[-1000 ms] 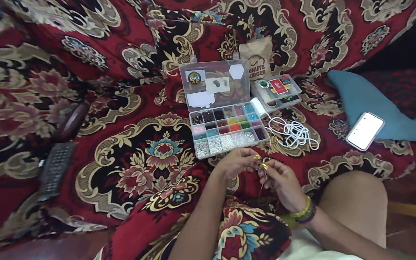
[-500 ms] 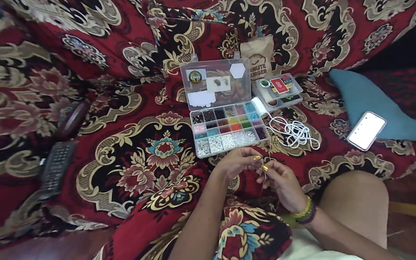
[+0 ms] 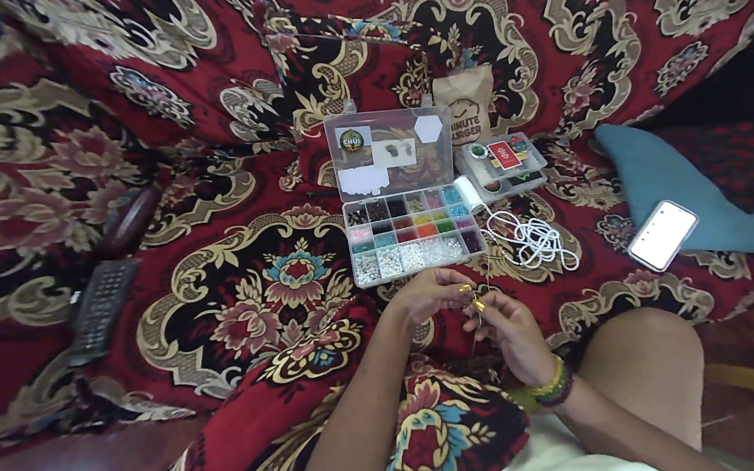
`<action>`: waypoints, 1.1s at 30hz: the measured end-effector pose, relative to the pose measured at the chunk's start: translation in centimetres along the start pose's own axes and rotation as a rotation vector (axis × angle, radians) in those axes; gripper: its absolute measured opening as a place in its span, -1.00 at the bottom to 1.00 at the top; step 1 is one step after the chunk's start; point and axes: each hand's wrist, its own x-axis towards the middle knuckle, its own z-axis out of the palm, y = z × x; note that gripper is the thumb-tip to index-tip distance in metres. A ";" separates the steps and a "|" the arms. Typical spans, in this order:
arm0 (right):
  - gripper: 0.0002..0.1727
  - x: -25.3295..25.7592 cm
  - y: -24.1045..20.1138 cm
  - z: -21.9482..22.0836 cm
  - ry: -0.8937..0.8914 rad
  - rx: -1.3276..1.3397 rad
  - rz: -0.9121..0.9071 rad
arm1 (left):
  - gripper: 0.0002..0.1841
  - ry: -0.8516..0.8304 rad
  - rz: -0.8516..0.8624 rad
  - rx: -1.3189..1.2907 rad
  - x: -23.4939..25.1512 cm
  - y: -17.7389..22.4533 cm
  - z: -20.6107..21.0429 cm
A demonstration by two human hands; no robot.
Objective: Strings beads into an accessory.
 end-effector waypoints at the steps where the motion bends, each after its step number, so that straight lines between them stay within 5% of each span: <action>1: -0.83 0.0 0.0 0.0 0.000 -0.001 -0.001 | -0.83 -0.005 0.004 -0.005 0.0 0.0 0.0; 33: -0.84 -0.1 0.0 0.1 -0.041 -0.037 0.035 | -0.89 -0.114 0.037 0.162 -0.1 0.0 -1.0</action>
